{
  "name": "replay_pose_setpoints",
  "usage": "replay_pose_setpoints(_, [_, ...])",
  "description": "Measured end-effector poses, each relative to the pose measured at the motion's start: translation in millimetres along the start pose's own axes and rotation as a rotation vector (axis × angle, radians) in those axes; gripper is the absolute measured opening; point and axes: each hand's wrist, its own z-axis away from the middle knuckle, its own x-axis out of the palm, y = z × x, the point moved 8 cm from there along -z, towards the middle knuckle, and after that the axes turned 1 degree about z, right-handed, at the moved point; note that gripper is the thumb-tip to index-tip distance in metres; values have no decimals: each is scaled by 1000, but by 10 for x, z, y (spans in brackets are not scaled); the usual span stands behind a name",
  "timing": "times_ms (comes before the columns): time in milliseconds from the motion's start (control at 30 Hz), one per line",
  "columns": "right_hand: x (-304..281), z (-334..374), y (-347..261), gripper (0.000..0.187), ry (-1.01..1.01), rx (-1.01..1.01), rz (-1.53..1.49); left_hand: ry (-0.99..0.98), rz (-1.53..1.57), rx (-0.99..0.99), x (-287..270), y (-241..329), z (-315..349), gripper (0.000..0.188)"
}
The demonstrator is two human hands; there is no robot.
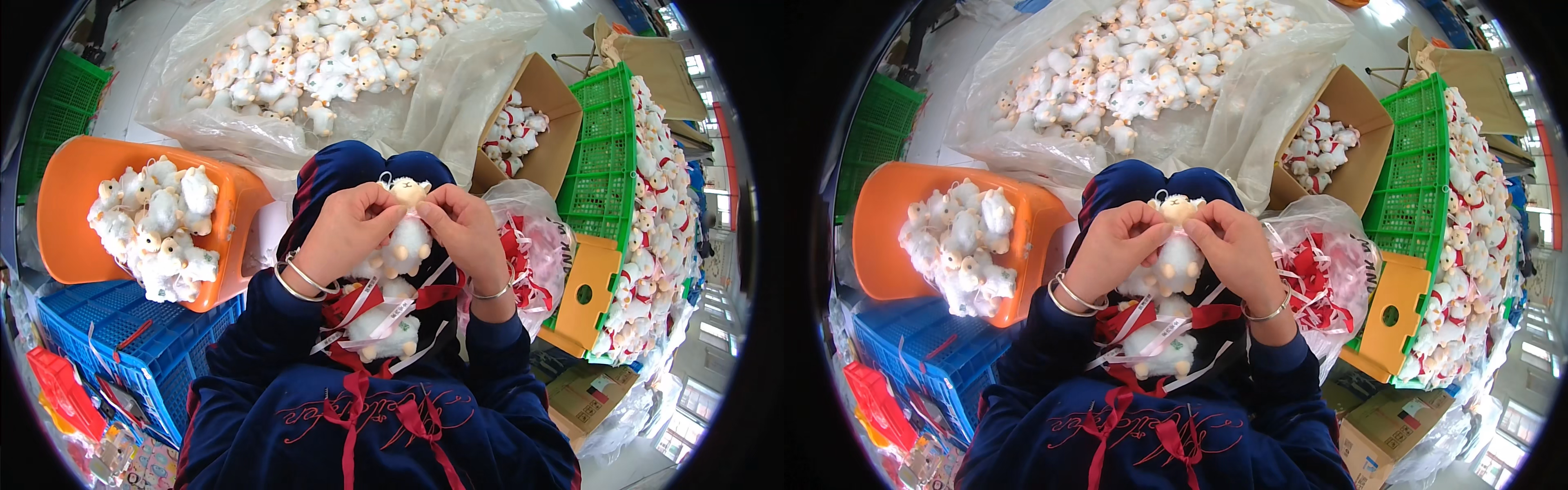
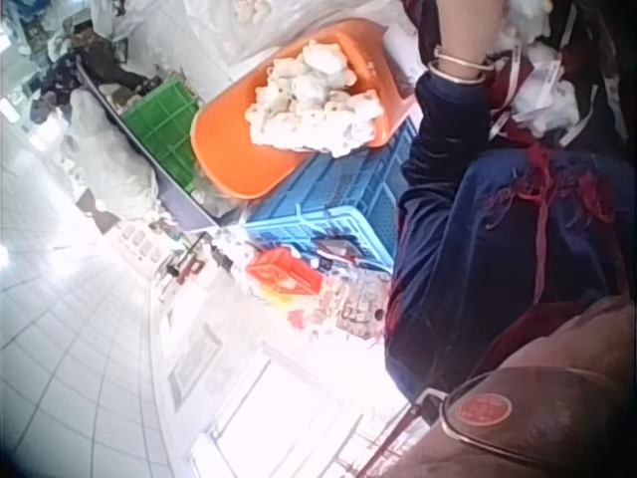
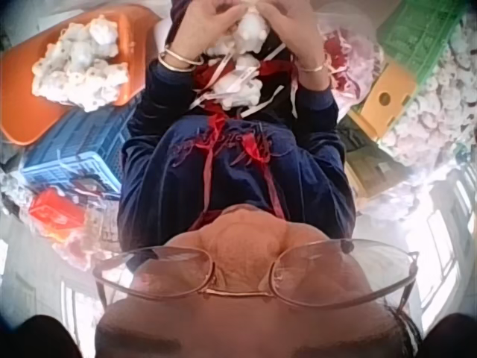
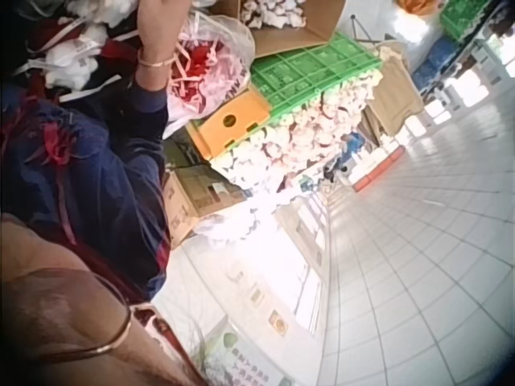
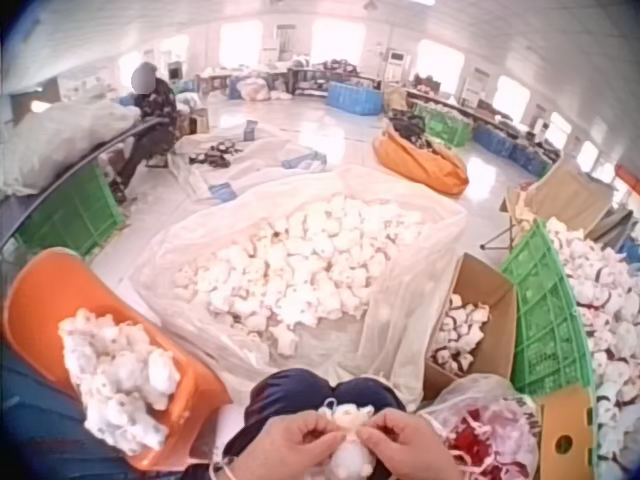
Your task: The person sits on the floor and ties red ribbons around the necks of small white plush toys. They pick up each toy, wrap the ribbon, and tie a bow by hand.
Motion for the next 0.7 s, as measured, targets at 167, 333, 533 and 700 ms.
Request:
replay_pose_setpoints(167, [19,72,58,19,86,-42,-5,-2,-49,0,7,50,33,18])
replay_pose_setpoints(333, [58,161,147,21,116,-25,-119,-49,36,-80,49,-66,120,19])
replay_pose_setpoints(533, [27,151,174,23,39,40,-255,-52,221,-154,22,-221,117,22])
replay_pose_setpoints(700, [-44,143,121,18,22,153,-205,-51,170,-162,24,-180,131,22])
